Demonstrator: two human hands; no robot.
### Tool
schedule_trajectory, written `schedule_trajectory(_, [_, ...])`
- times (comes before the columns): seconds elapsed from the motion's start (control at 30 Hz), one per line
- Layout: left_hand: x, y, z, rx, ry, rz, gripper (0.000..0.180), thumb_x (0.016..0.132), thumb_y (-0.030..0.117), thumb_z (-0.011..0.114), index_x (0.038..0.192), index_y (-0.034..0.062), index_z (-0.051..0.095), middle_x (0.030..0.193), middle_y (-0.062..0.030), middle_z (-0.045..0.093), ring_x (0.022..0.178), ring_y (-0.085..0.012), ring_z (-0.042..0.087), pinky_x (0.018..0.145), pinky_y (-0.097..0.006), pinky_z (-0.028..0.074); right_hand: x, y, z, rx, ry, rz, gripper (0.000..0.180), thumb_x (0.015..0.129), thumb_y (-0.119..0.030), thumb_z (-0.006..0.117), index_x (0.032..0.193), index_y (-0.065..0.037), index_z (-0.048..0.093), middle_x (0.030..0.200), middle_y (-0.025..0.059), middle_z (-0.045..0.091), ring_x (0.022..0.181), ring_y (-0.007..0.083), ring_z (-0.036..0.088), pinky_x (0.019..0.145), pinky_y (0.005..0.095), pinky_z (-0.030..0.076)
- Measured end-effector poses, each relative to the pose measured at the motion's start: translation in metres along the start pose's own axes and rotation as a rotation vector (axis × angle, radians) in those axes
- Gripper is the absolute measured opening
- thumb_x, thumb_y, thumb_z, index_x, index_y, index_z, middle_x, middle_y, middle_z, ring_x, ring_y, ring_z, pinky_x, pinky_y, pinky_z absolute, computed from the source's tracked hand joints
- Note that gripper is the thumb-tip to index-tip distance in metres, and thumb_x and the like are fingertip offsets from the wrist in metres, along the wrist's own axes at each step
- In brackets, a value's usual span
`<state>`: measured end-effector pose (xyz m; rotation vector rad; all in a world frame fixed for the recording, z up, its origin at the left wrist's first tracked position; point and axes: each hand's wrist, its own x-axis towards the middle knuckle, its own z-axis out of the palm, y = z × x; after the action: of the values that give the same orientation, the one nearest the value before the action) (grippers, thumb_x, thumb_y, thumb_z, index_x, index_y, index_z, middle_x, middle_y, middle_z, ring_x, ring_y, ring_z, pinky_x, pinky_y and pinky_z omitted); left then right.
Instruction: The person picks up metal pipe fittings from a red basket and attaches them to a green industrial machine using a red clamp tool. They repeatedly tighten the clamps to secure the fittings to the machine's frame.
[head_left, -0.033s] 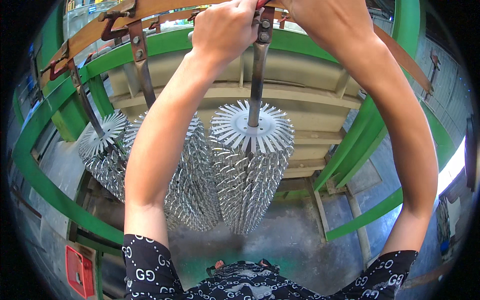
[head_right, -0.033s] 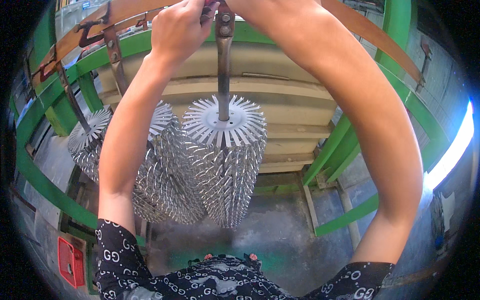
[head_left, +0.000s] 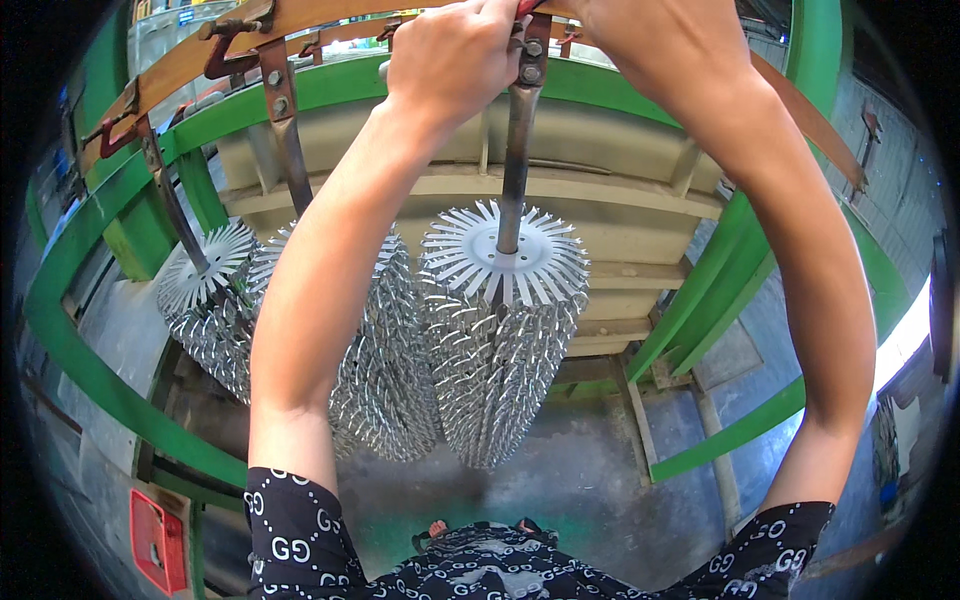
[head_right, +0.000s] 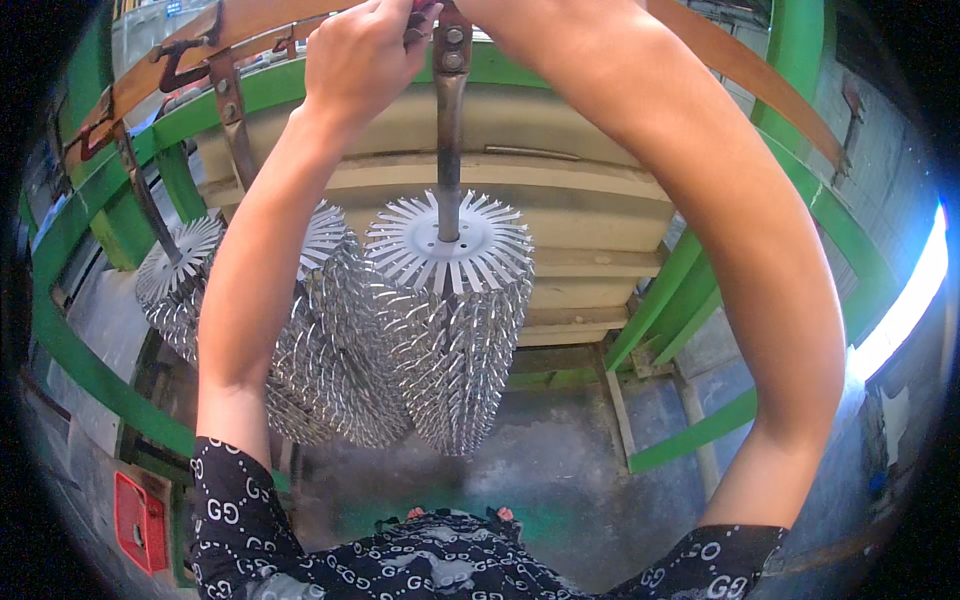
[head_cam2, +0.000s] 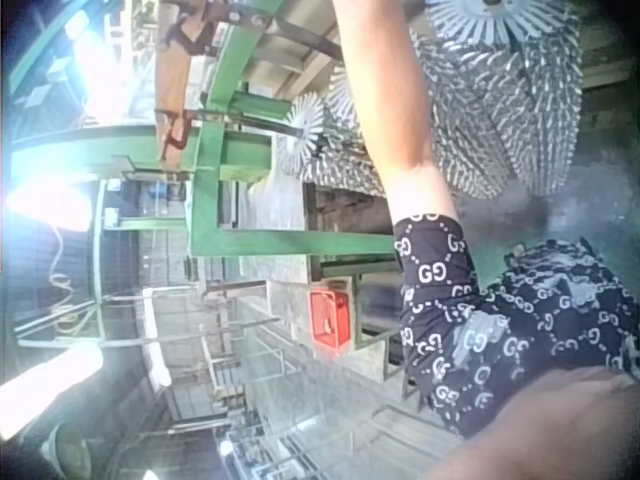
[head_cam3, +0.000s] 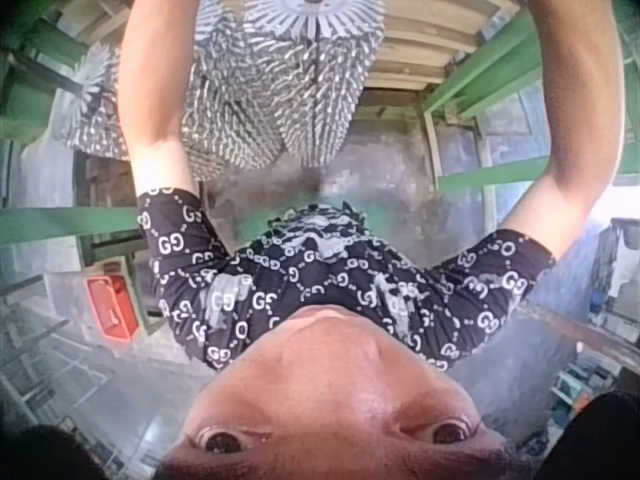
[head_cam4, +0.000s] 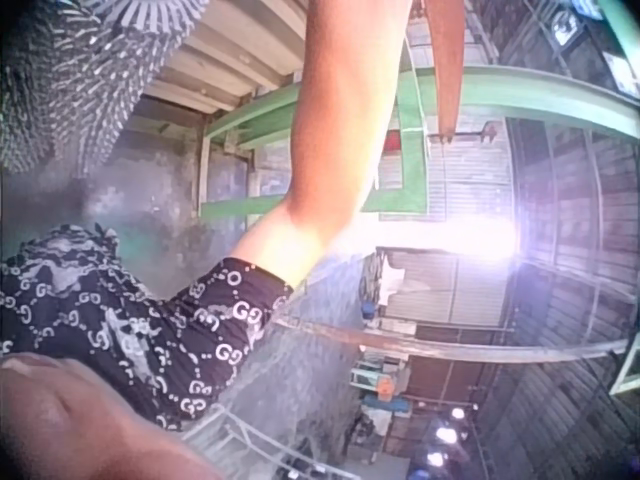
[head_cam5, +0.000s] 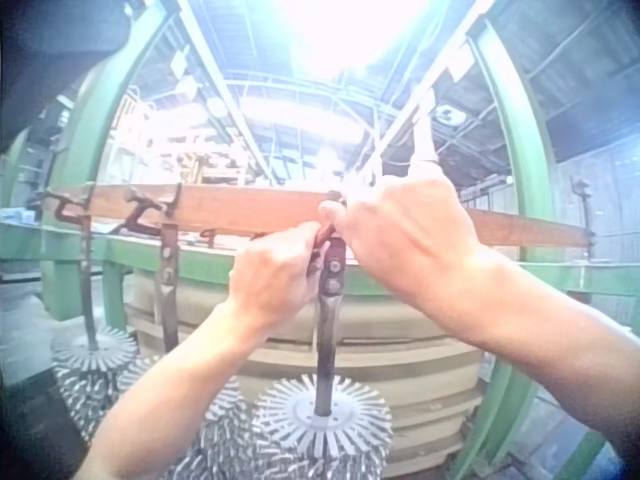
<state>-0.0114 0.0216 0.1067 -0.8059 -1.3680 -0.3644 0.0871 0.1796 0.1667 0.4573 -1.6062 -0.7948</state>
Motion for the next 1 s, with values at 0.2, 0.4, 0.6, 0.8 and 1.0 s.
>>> schedule_trajectory(0.2, [-0.001,-0.004,0.005,-0.045,0.055,0.048,0.009,0.089,0.018,0.064,0.09,0.0096,0.06,0.074,-0.0151,0.064,0.066,-0.0359,0.065,0.058,-0.046,0.052,-0.003,0.006,-0.007,-0.061,0.144,-0.05,0.047,0.095,-0.026,0.058,0.133,0.001,0.056,0.067,0.0113,0.068,0.063,0.028,0.069,0.078,0.0404,0.053])
schedule_trajectory(0.4, [-0.001,0.002,0.009,-0.045,0.058,0.003,0.007,0.09,0.017,0.063,0.09,0.0098,0.06,0.073,-0.0155,0.064,0.066,-0.0366,0.065,0.058,-0.047,0.052,0.0,0.008,-0.002,-0.119,-0.025,-0.016,0.04,0.096,-0.027,0.058,0.125,0.0,0.059,0.066,0.011,0.067,0.062,0.028,0.068,0.086,0.0432,0.051])
schedule_trajectory(0.6, [-0.005,-0.002,0.006,-0.008,0.09,0.029,0.007,0.088,0.015,0.062,0.088,0.0088,0.059,0.071,-0.0155,0.064,0.063,-0.0365,0.065,0.057,-0.046,0.053,0.003,0.004,-0.006,-0.101,-0.02,-0.072,0.026,0.096,-0.027,0.057,0.097,-0.003,0.068,0.065,0.0123,0.066,0.061,0.0283,0.068,0.082,0.045,0.05])
schedule_trajectory(0.8, [-0.003,-0.002,0.013,0.042,0.061,0.007,0.008,0.085,0.012,0.06,0.085,0.0055,0.057,0.071,-0.0162,0.065,0.06,-0.0369,0.066,0.056,-0.047,0.053,0.002,0.001,-0.007,-0.252,0.142,-0.094,0.025,0.095,-0.026,0.057,0.092,-0.006,0.071,0.066,0.0125,0.066,0.067,0.0283,0.069,0.065,0.0412,0.051])
schedule_trajectory(1.0, [-0.005,-0.006,0.016,0.115,0.012,-0.011,0.009,0.087,0.013,0.056,0.087,0.0034,0.058,0.073,-0.0176,0.067,0.065,-0.0357,0.069,0.06,-0.046,0.055,-0.001,-0.009,0.0,-0.132,0.088,0.003,0.026,0.097,-0.029,0.056,0.097,-0.007,0.069,0.067,0.0106,0.066,0.069,0.0269,0.069,0.074,0.0406,0.05])
